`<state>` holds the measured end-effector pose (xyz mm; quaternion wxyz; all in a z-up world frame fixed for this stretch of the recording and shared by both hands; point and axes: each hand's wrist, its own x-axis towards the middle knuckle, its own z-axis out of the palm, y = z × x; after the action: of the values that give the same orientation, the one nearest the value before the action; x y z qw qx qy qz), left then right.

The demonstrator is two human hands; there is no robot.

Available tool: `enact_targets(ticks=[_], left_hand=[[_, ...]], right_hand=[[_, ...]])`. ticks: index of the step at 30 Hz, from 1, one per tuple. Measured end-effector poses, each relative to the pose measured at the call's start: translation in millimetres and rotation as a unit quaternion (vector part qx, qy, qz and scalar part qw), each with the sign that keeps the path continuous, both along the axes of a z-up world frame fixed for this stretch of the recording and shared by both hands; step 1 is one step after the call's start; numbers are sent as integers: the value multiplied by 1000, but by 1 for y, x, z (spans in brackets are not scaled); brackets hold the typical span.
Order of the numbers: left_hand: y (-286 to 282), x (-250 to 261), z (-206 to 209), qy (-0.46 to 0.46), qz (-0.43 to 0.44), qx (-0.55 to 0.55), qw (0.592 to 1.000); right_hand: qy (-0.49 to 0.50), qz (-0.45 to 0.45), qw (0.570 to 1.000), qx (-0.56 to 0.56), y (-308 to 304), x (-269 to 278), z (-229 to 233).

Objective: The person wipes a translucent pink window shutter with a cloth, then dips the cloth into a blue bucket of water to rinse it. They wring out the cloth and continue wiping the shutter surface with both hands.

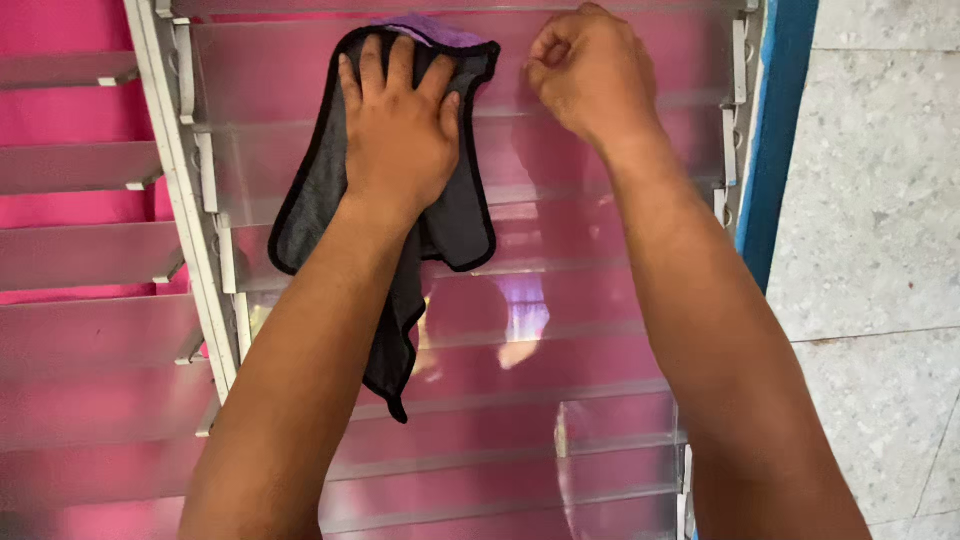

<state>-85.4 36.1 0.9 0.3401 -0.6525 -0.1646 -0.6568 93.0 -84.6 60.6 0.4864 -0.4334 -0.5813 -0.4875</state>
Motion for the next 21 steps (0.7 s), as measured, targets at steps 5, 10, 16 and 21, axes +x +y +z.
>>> enact_targets(ticks=[5,10,16,21], left_hand=[[-1,-2,1,1,-7,-2,1000],[3,-1,-1,-1,-4,7,1000],[1,-3,0,0,-9,18,1000],[1,-4,-1,7,-5,2,1000]], right_hand=[[-10,9,1000,0,-4,0,-3],[-87,-21,996,18,-3,7,-5],[-146,-26,988,42,-20,10,-7],[-148,-53,987,44,-21,13,-6]])
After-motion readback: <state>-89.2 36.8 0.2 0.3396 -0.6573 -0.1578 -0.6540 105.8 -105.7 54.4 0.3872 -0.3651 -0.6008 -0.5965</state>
